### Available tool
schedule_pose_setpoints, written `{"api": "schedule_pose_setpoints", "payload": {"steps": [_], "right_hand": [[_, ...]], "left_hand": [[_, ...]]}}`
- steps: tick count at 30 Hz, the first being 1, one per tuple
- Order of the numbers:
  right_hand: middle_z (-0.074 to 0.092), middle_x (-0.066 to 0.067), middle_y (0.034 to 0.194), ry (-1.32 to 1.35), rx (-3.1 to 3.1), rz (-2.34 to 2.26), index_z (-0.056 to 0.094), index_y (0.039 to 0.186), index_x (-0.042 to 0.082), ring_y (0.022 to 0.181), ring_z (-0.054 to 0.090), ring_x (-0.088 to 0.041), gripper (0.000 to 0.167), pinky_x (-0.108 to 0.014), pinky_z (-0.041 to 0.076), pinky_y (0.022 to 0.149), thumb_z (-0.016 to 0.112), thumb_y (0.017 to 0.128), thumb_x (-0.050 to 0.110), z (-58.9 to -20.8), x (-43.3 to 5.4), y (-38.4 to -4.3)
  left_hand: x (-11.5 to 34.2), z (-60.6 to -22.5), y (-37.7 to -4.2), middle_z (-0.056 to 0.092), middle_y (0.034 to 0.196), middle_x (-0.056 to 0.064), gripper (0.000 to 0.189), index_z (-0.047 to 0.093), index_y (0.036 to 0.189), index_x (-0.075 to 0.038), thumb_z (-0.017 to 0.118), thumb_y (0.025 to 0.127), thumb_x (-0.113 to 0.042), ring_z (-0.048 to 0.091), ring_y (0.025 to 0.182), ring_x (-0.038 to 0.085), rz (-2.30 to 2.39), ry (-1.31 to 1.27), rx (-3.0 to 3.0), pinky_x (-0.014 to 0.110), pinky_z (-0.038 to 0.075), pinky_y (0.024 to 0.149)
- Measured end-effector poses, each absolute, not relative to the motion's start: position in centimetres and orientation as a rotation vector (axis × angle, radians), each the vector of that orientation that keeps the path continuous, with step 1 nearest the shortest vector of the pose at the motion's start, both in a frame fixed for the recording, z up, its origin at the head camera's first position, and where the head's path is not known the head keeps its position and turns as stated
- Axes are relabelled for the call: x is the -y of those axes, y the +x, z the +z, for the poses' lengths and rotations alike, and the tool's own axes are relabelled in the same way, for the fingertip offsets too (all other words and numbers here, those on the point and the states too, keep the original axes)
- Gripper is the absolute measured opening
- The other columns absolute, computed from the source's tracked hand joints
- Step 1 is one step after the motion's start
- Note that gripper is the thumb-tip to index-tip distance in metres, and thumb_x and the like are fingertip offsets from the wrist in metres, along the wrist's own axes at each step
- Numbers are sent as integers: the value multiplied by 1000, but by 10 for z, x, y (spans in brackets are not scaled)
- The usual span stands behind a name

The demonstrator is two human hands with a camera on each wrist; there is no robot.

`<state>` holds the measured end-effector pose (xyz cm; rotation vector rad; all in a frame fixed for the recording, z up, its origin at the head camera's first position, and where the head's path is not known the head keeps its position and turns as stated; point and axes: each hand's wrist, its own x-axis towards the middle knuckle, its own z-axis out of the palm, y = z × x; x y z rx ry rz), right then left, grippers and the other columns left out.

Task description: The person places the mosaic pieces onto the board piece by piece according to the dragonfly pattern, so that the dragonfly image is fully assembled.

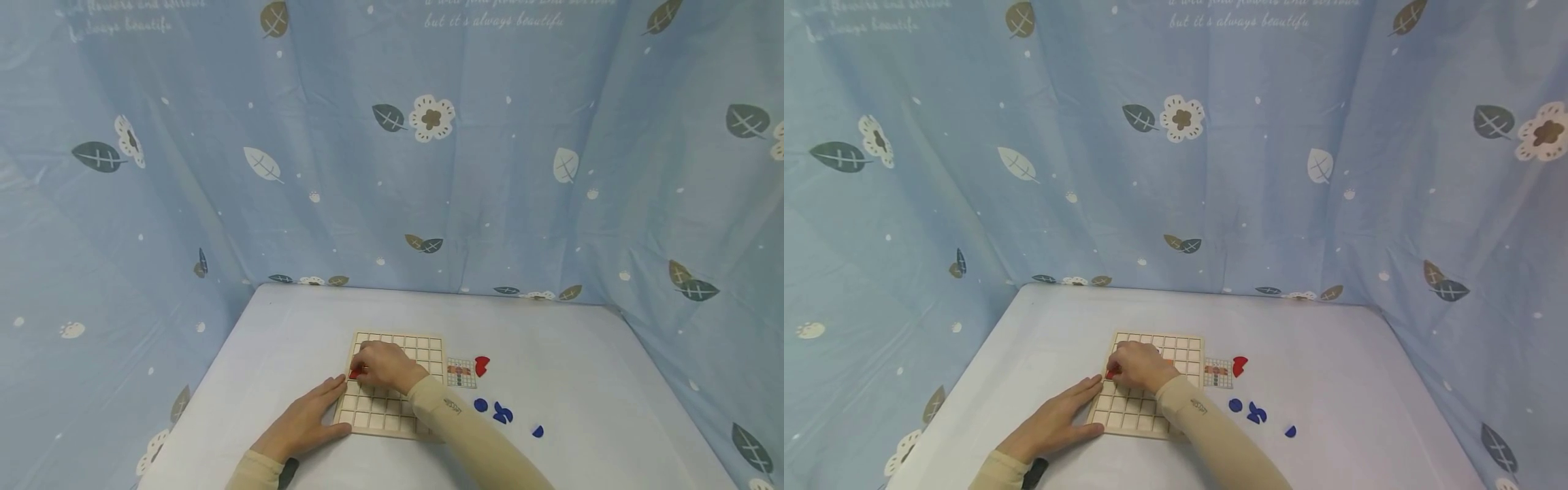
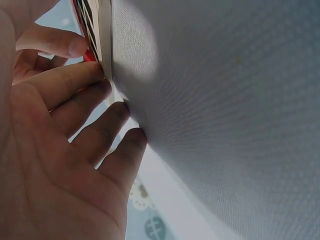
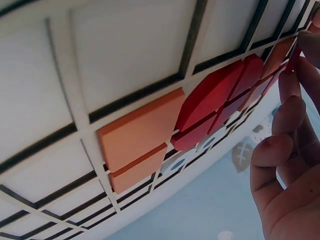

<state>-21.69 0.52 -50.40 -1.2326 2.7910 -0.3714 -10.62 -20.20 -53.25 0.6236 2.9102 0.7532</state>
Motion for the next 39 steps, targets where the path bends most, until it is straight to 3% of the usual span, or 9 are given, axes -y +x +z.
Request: {"api": "schedule_pose_setpoints", "payload": {"steps": [14, 24, 32, 39], "right_hand": [[63, 13, 91, -1179, -2781, -352, 80, 102, 25, 75, 52, 0, 13, -19, 49, 66, 79, 89, 27, -505, -5, -219], [65, 12, 94, -1196, -2829, -448, 79, 108, 25, 79, 56, 0, 19, -21, 53, 69, 79, 90, 30, -500, -15, -216], [69, 7, 111, -1152, -2860, -625, 77, 116, 22, 94, 66, -9, 24, -28, 57, 79, 77, 92, 26, -494, -55, -215], [68, 6, 118, -1034, -2909, -764, 74, 122, 20, 106, 65, -17, 31, -37, 57, 88, 78, 92, 21, -487, -111, -213]], "left_hand": [[200, -533, -107, 43, 158, 8, 86, 48, 150, -4, 73, 87, -56, 41, 143, 36, 762, 607, -2913, 55, 40, 112], [199, -532, -107, 43, 158, 7, 85, 48, 150, -4, 74, 87, -55, 41, 143, 36, 751, 598, -2915, 55, 40, 112], [197, -531, -107, 44, 157, 9, 86, 50, 149, -4, 74, 86, -57, 41, 143, 36, 737, 579, -2916, 55, 40, 112], [197, -532, -106, 44, 157, 7, 85, 51, 148, -4, 76, 85, -55, 41, 143, 35, 729, 556, -2922, 54, 40, 112]]}}
